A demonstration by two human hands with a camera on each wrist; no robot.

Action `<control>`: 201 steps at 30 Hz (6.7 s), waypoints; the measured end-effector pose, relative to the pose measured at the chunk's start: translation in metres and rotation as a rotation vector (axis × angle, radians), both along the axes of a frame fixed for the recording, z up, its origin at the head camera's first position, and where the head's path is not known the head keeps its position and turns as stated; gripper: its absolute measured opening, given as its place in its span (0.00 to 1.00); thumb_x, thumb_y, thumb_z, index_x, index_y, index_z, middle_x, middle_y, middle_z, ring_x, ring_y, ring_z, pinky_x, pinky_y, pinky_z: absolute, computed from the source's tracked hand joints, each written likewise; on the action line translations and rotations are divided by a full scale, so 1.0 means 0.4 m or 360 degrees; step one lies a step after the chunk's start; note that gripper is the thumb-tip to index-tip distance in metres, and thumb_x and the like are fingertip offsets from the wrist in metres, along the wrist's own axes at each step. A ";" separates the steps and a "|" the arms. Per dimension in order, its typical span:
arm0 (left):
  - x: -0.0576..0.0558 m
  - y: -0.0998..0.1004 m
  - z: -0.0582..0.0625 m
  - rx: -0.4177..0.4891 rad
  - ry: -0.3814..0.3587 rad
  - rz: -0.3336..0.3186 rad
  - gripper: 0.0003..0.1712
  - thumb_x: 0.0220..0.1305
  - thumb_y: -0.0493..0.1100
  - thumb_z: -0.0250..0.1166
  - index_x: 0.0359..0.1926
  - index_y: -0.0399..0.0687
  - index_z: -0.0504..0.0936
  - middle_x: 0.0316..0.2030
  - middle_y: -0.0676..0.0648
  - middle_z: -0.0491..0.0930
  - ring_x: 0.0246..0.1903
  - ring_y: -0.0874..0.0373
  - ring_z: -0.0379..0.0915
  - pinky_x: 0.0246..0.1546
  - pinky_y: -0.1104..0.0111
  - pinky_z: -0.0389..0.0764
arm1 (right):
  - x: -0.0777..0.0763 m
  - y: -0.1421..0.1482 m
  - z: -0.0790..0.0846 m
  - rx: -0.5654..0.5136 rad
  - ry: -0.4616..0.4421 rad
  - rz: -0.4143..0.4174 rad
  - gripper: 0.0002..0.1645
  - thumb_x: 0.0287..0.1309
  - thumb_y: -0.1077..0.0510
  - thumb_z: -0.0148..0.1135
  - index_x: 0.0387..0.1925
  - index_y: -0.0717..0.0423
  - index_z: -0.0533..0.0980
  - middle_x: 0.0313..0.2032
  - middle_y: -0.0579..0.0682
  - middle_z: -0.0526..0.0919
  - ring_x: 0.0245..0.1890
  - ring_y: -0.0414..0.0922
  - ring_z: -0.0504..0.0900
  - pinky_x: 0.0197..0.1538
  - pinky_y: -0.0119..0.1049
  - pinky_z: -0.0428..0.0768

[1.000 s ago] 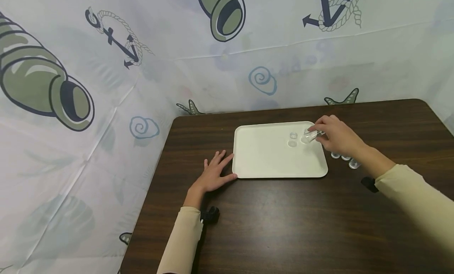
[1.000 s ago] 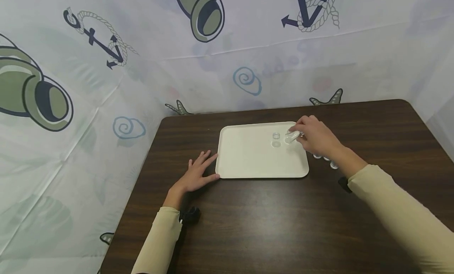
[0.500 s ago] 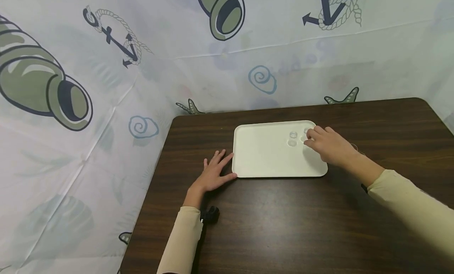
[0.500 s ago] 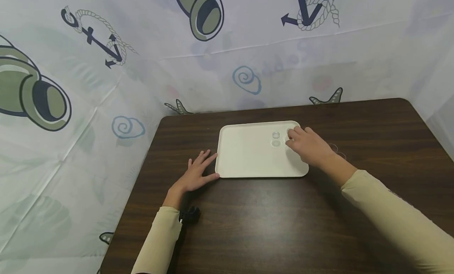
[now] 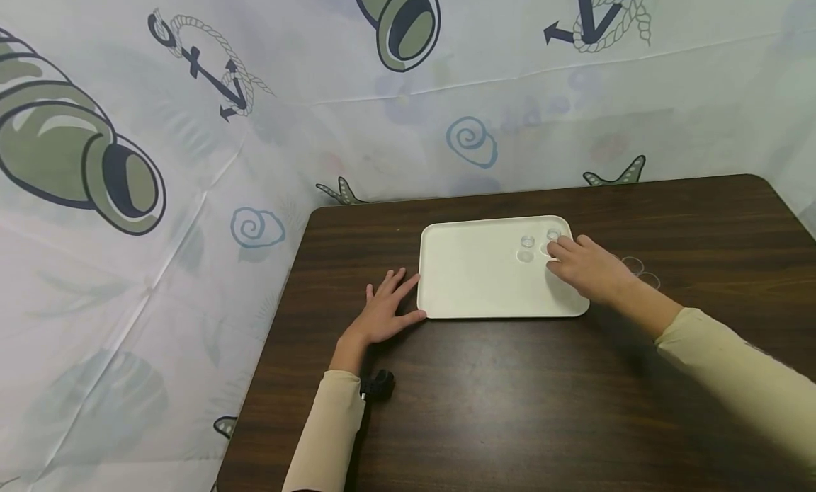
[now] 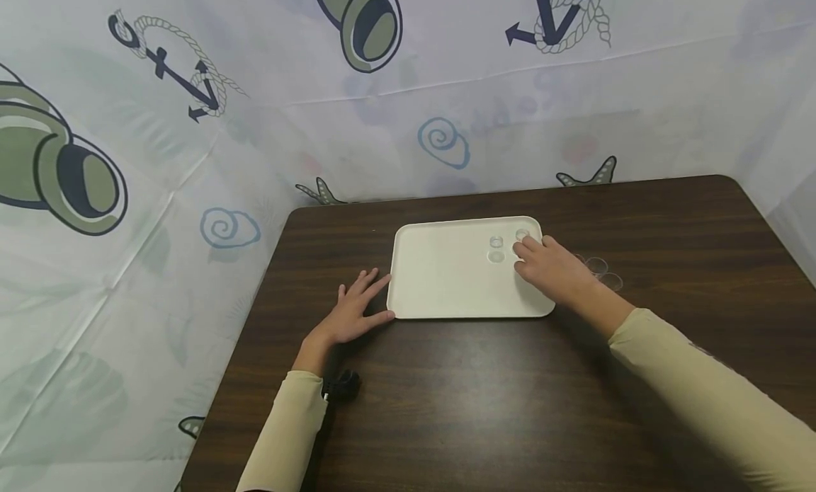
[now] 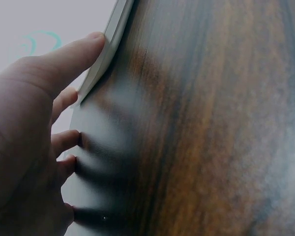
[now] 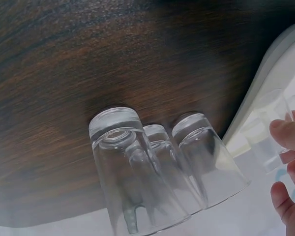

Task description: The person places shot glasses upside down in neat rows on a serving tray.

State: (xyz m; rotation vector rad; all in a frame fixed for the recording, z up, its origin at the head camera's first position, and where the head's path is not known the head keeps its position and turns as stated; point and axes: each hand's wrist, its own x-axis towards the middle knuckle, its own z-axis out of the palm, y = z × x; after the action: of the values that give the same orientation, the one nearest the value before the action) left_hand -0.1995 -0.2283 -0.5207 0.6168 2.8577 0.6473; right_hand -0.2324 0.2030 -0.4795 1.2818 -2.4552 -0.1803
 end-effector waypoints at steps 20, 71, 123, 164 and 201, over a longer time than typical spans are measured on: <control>0.003 0.001 0.000 -0.0006 0.0005 0.0004 0.47 0.63 0.70 0.58 0.77 0.65 0.52 0.77 0.44 0.45 0.76 0.45 0.32 0.64 0.32 0.33 | 0.010 -0.003 -0.005 -0.0054 -0.0053 -0.0023 0.18 0.43 0.73 0.72 0.36 0.57 0.79 0.43 0.56 0.74 0.40 0.53 0.70 0.33 0.44 0.67; 0.005 -0.002 0.002 0.0032 0.0021 -0.0010 0.47 0.63 0.69 0.59 0.77 0.64 0.53 0.76 0.43 0.46 0.75 0.44 0.33 0.64 0.33 0.33 | 0.084 0.183 0.079 -0.0990 -0.0851 -0.0779 0.45 0.59 0.46 0.69 0.70 0.62 0.62 0.52 0.65 0.71 0.50 0.61 0.70 0.39 0.60 0.71; 0.006 0.002 0.001 0.0005 0.0038 0.0008 0.46 0.64 0.68 0.59 0.77 0.65 0.53 0.77 0.44 0.45 0.75 0.44 0.32 0.64 0.33 0.33 | 0.188 0.310 -0.085 -0.1195 -0.1086 -0.0872 0.21 0.57 0.57 0.72 0.49 0.62 0.77 0.44 0.62 0.82 0.33 0.26 0.72 0.33 0.22 0.67; 0.001 0.002 -0.004 -0.0006 0.0039 0.0011 0.46 0.64 0.70 0.58 0.77 0.65 0.53 0.77 0.44 0.46 0.76 0.45 0.32 0.64 0.33 0.33 | 0.109 0.281 0.067 -0.1507 -0.0844 -0.1065 0.30 0.67 0.52 0.61 0.62 0.67 0.69 0.53 0.63 0.71 0.35 0.16 0.63 0.31 0.12 0.63; 0.003 -0.005 -0.004 -0.0021 0.0049 0.0008 0.46 0.64 0.70 0.57 0.77 0.65 0.53 0.76 0.44 0.46 0.75 0.44 0.33 0.64 0.32 0.35 | 0.044 -0.031 0.086 -0.0497 -0.0168 -0.0173 0.20 0.48 0.72 0.68 0.44 0.56 0.81 0.44 0.54 0.79 0.46 0.54 0.75 0.39 0.48 0.72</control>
State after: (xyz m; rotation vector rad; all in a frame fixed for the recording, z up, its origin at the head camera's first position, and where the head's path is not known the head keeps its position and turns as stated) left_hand -0.1982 -0.2301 -0.5221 0.6229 2.8906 0.6244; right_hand -0.2147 0.1905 -0.4453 1.0490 -2.5168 0.2411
